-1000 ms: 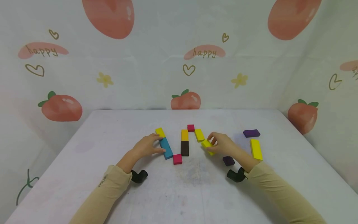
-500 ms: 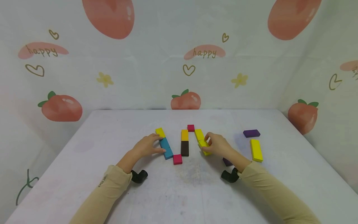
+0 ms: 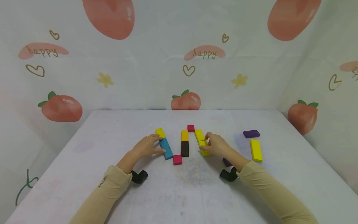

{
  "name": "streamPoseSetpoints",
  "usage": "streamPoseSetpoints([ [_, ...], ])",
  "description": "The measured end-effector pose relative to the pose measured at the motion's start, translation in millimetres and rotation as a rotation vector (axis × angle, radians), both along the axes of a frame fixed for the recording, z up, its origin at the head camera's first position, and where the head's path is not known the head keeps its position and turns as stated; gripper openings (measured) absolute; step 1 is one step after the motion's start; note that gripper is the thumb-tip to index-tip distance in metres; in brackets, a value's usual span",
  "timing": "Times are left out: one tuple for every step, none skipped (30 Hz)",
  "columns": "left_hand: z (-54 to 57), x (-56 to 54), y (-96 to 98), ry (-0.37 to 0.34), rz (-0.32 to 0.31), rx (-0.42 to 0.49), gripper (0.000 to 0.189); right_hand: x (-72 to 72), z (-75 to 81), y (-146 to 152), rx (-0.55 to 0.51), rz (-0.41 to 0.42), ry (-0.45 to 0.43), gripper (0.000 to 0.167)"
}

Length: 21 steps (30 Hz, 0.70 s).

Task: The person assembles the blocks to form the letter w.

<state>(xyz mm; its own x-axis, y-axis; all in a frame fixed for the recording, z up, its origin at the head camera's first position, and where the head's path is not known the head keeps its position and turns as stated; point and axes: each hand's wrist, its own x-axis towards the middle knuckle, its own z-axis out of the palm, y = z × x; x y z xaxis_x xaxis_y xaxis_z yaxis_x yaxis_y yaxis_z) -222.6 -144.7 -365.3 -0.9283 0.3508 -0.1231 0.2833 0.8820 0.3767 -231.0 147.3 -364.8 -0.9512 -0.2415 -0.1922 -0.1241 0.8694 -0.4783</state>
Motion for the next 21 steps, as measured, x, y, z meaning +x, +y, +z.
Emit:
streamPoseSetpoints([
  [-0.5,-0.1,0.0,0.002,-0.001,-0.003,0.065,-0.1,1.1,1,0.003,-0.002,-0.01,0.051],
  [-0.5,0.0,0.1,0.0,0.001,-0.001,0.065,-0.6,2.1,3,0.005,-0.004,-0.02,0.052],
  [-0.4,0.0,0.0,0.001,0.0,-0.001,0.065,-1.1,3.3,5,0.009,-0.005,-0.031,0.053],
  [-0.2,0.0,-0.1,0.0,0.002,-0.001,0.065,-1.7,4.5,8,0.008,0.003,-0.042,0.054],
  [0.0,0.2,-0.1,0.001,0.001,-0.001,0.065,-2.4,5.8,10,0.005,0.013,-0.051,0.054],
  [0.3,0.4,-0.1,0.0,0.003,0.002,0.065,-3.0,6.8,13,-0.001,0.025,-0.063,0.055],
  [0.8,0.7,-0.2,0.003,0.001,0.001,0.065,-3.5,7.5,16,-0.01,0.047,-0.071,0.057],
  [1.0,0.8,-0.3,0.001,0.002,0.004,0.065,-4.2,7.5,19,-0.024,0.07,-0.078,0.057],
  [0.9,0.8,-0.3,0.003,0.001,0.003,0.065,-4.4,7.6,22,-0.038,0.094,-0.083,0.058],
  [1.0,0.9,-0.3,0.003,0.001,0.002,0.065,-4.5,7.4,24,-0.054,0.117,-0.089,0.059],
  [1.0,0.9,-0.3,0.002,0.002,0.002,0.065,-4.8,6.7,26,-0.065,0.129,-0.096,0.059],
  [0.9,1.0,-0.3,-0.001,0.003,0.002,0.065,-5.1,6.0,27,-0.076,0.138,-0.105,0.059],
  [0.9,1.0,-0.2,-0.003,0.004,0.003,0.065,-5.3,5.4,28,-0.084,0.149,-0.11,0.06],
  [0.4,1.0,-0.1,-0.001,0.002,-0.002,0.065,-5.5,4.4,29,-0.089,0.15,-0.115,0.059],
  [0.3,1.0,0.0,-0.003,0.003,-0.002,0.065,-5.8,4.0,29,-0.09,0.153,-0.118,0.059],
  [0.2,1.0,0.1,-0.004,0.004,-0.002,0.065,-6.0,3.5,29,-0.091,0.152,-0.121,0.059],
  [-0.1,1.0,0.2,-0.003,0.004,-0.002,0.065,-6.4,3.0,29,-0.091,0.152,-0.121,0.059],
  [-0.3,0.9,0.2,-0.002,0.003,-0.003,0.065,-6.6,2.8,29,-0.091,0.149,-0.121,0.058],
  [-0.4,0.8,0.1,-0.001,0.003,-0.004,0.065,-6.5,2.8,28,-0.09,0.148,-0.121,0.058],
  [-0.6,0.6,0.0,0.002,0.001,-0.006,0.065,-6.7,2.8,28,-0.088,0.147,-0.12,0.058],
  [-0.5,0.5,-0.1,0.001,0.004,-0.002,0.065,-7.0,2.8,28,-0.085,0.147,-0.12,0.058],
])
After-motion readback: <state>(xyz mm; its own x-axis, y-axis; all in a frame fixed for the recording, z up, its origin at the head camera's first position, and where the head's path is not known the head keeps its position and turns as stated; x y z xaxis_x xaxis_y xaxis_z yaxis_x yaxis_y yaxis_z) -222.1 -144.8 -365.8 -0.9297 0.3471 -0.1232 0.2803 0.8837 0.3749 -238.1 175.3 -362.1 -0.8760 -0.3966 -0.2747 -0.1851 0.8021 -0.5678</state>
